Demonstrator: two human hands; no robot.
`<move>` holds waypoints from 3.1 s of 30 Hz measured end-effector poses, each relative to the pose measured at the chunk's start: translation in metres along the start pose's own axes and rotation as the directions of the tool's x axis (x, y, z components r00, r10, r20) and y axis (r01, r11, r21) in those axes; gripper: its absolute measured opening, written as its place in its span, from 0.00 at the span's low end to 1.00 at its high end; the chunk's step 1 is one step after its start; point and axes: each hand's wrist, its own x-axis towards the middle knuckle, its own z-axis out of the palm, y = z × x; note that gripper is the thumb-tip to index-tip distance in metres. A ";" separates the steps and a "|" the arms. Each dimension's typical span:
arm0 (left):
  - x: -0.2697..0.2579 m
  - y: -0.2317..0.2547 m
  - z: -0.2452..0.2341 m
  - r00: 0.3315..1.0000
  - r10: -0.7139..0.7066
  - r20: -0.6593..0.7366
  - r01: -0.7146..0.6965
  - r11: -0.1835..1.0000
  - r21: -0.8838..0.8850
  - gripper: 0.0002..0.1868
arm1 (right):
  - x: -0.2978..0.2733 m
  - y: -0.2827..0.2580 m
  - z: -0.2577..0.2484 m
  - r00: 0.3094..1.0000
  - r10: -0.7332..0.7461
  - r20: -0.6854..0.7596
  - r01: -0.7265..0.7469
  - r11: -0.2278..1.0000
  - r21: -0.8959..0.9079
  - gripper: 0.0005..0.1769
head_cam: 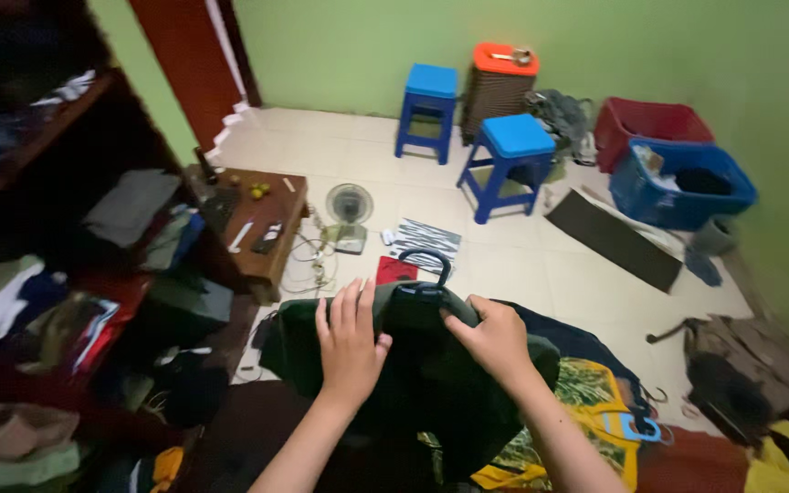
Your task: The person removes a dark green shirt from a closet, places it on a bed, and then hangs it back in the closet using a hanger. The person repeats this process with a yellow patterned shirt, placing it on a hanger and hanging it in the closet.
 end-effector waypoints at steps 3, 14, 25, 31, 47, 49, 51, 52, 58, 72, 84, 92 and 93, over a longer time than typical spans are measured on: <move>-0.013 -0.026 -0.017 0.999 -0.045 -0.028 0.046 0.998 0.033 0.50 | -0.002 -0.017 0.025 0.999 -0.028 0.041 0.027 0.999 0.017 0.21; -0.066 -0.086 -0.086 0.967 -0.237 -0.095 0.235 0.971 -0.032 0.47 | -0.017 -0.083 0.074 0.959 -0.241 0.146 0.213 0.960 0.182 0.20; -0.104 -0.120 -0.122 0.923 -0.336 -0.190 0.351 0.935 0.053 0.38 | -0.005 -0.114 0.123 0.889 -0.377 0.258 0.328 0.920 0.214 0.20; -0.109 -0.127 -0.140 0.898 -0.396 -0.191 0.434 0.868 0.240 0.42 | 0.013 -0.127 0.148 0.843 -0.446 0.301 0.389 0.892 0.231 0.20; -0.129 -0.166 -0.123 0.446 -0.821 -0.356 0.814 0.538 -0.221 0.25 | 0.057 -0.152 0.180 0.738 -0.568 0.364 0.467 0.819 0.332 0.22; -0.139 -0.178 -0.113 0.460 -0.787 -0.412 0.799 0.569 -0.193 0.20 | 0.064 -0.153 0.184 0.716 -0.617 0.327 0.498 0.780 0.379 0.21; -0.147 -0.187 -0.105 0.441 -0.786 -0.434 0.816 0.553 -0.171 0.15 | 0.073 -0.152 0.188 0.694 -0.654 0.301 0.522 0.745 0.415 0.22; -0.149 -0.193 -0.103 0.421 -0.812 -0.405 0.820 0.531 -0.212 0.15 | 0.078 -0.151 0.191 0.695 -0.643 0.323 0.521 0.759 0.390 0.22; -0.147 -0.199 -0.099 0.272 -0.913 -0.305 0.813 0.388 -0.434 0.15 | 0.101 -0.146 0.211 0.676 -0.639 0.367 0.536 0.768 0.351 0.25; -0.125 -0.210 -0.154 0.480 -0.820 -0.311 0.833 0.537 -0.130 0.22 | 0.155 -0.153 0.232 0.574 -0.697 0.431 0.564 0.717 0.409 0.21; -0.098 -0.202 -0.231 0.718 -0.693 -0.067 0.696 0.715 0.063 0.25 | 0.168 -0.185 0.254 0.444 -0.741 0.505 0.597 0.664 0.450 0.24; -0.089 -0.197 -0.271 0.661 -0.744 0.095 0.681 0.649 0.340 0.34 | 0.160 -0.206 0.261 0.349 -0.844 0.407 0.782 0.502 0.370 0.29; -0.093 -0.202 -0.273 0.676 -0.732 0.087 0.665 0.656 0.357 0.34 | 0.159 -0.206 0.262 0.350 -0.836 0.423 0.799 0.502 0.331 0.31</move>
